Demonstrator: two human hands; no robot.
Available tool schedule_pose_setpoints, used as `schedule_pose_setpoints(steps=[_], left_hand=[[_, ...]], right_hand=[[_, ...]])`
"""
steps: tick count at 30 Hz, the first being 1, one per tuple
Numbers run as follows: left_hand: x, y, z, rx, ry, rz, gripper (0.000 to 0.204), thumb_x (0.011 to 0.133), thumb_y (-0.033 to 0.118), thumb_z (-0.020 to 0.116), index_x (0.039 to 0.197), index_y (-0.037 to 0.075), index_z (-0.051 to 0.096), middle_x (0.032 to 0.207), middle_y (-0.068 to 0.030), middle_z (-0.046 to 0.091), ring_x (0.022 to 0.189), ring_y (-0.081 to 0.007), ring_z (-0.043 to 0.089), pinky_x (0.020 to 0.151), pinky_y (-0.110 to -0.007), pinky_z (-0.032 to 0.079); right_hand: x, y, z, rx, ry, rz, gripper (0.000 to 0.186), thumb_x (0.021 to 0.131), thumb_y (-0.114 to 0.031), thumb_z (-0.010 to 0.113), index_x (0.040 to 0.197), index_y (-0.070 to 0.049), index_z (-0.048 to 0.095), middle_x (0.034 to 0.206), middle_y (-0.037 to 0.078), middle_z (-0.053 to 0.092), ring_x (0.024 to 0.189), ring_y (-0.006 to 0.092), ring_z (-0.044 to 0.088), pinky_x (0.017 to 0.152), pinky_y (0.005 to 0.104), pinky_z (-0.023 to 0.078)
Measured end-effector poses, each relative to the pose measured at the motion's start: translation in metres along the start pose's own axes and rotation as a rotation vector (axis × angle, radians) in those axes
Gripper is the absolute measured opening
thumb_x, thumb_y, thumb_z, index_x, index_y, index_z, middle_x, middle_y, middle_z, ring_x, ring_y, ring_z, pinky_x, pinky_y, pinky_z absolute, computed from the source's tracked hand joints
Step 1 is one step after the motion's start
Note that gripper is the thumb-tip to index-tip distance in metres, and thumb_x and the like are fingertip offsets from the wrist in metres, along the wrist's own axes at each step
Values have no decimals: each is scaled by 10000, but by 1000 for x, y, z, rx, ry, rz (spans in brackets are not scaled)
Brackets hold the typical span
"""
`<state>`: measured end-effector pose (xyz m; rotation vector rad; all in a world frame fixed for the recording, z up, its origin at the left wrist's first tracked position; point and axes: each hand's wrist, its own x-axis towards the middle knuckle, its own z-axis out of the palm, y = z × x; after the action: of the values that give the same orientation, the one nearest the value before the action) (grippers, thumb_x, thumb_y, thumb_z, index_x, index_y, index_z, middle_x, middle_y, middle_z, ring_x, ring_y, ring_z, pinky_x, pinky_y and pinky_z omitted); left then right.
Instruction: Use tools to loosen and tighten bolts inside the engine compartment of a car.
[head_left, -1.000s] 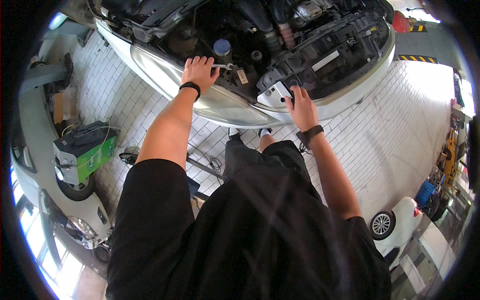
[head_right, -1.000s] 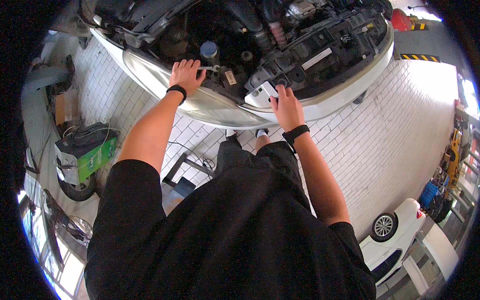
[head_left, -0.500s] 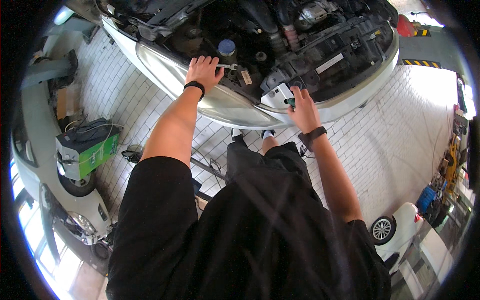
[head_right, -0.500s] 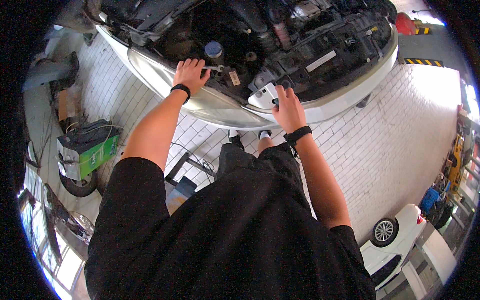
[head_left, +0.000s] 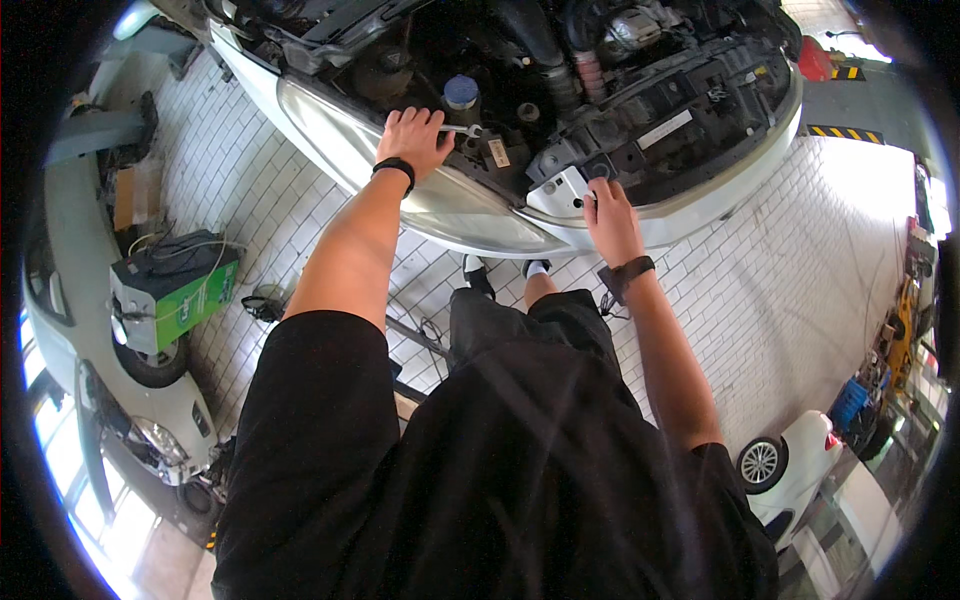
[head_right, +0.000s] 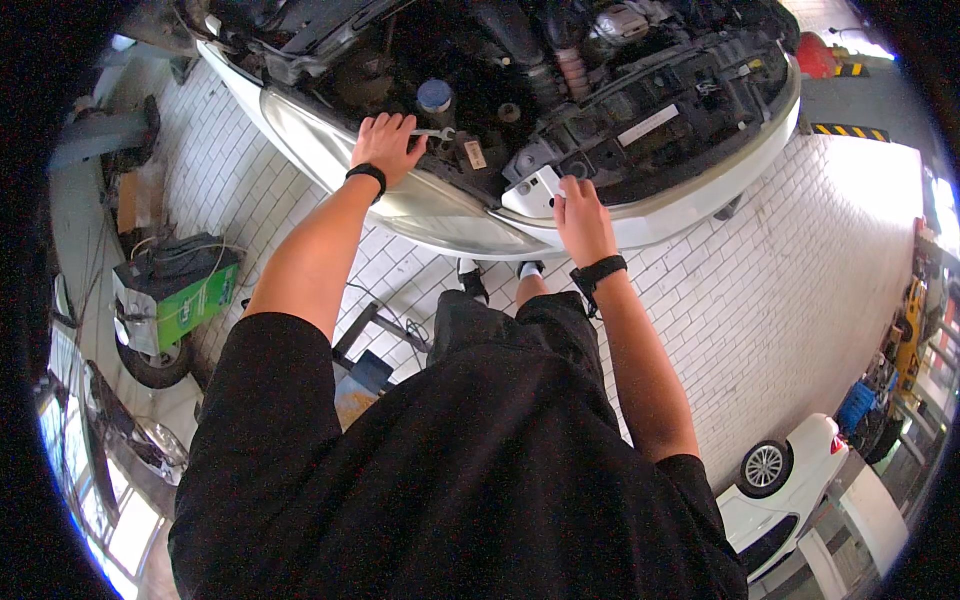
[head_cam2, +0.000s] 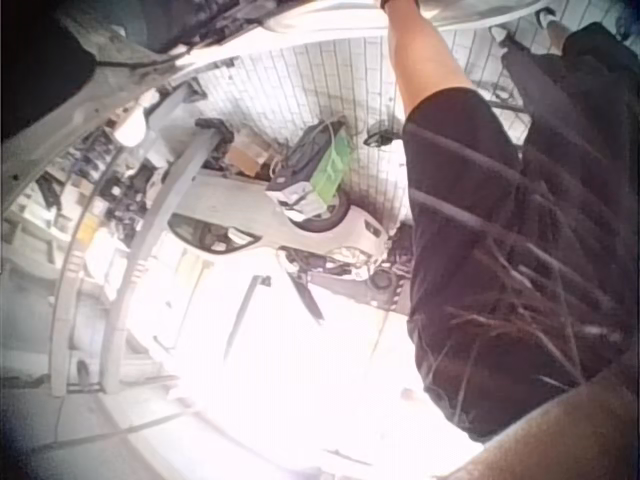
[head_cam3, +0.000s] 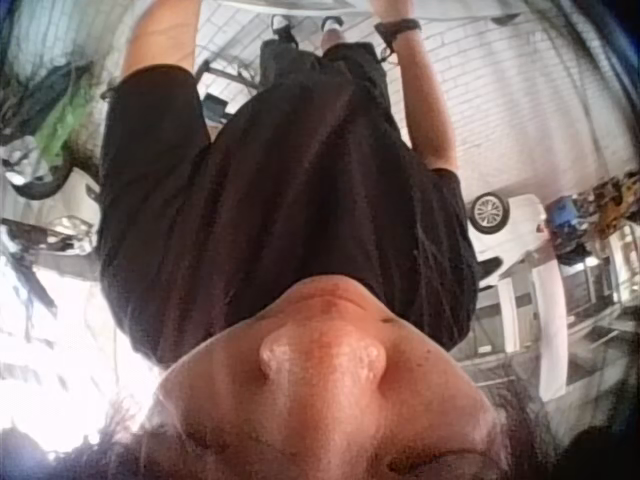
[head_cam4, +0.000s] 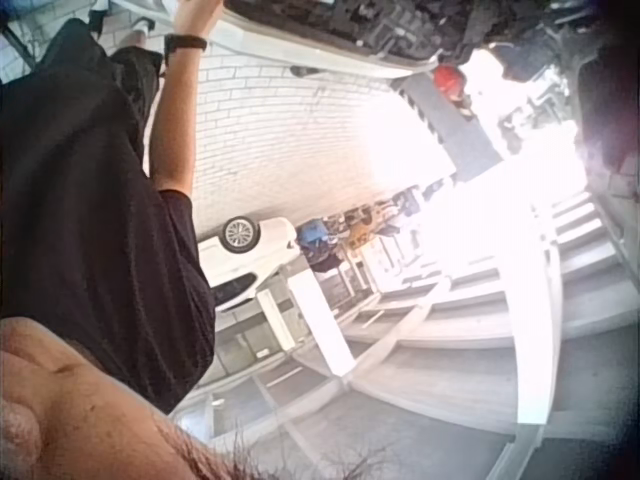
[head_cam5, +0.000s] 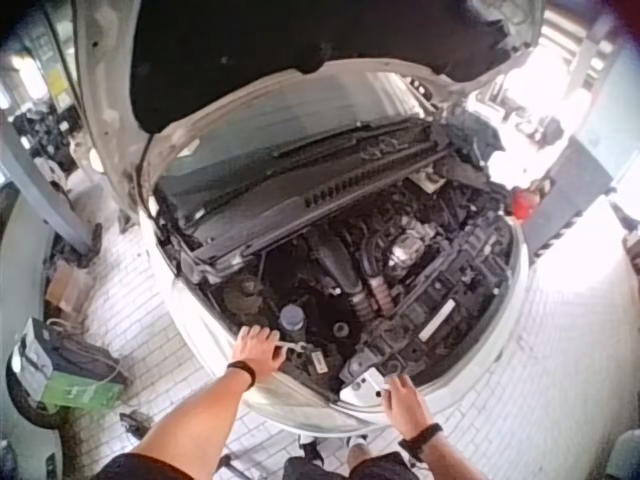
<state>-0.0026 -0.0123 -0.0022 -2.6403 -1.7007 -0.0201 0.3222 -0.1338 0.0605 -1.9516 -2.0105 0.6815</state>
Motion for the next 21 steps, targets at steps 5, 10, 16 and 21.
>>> schedule_pose_setpoints(steps=[5, 10, 16, 21], left_hand=[[-1, -1, -1, -15, 11, -6, 359, 919, 420, 495, 1052, 103, 598, 989, -76, 621, 1010, -238, 558, 884, -391, 403], [0, 0, -9, -37, -64, -14, 378, 926, 412, 507, 1089, 83, 596, 990, -78, 614, 1018, -252, 544, 891, -401, 401], [0, 2, -6, -22, -40, -17, 366, 931, 413, 499, 1077, 90, 589, 991, -76, 613, 1023, -253, 542, 896, -403, 399], [-1, 1, -4, -15, -49, -16, 373, 934, 421, 491, 1087, 94, 584, 1010, -75, 613, 1036, -251, 542, 888, -404, 400]], right_hand=[[1, -7, -7, 77, 59, -236, 301, 848, -111, 629, 1125, -54, 528, 1028, 189, 561, 908, 418, 602, 762, 455, 509], [0, -3, -5, 8, 43, -1, 329, 821, -55, 614, 1139, -58, 530, 1048, 170, 562, 899, 412, 607, 772, 459, 509], [-3, -4, -9, 92, 34, -323, 288, 899, -227, 623, 1115, -55, 543, 1030, 163, 576, 901, 397, 618, 764, 456, 509], [-6, -10, -9, -126, 7, 17, 336, 904, -357, 614, 1068, -69, 556, 975, 172, 601, 850, 388, 633, 688, 465, 513]])
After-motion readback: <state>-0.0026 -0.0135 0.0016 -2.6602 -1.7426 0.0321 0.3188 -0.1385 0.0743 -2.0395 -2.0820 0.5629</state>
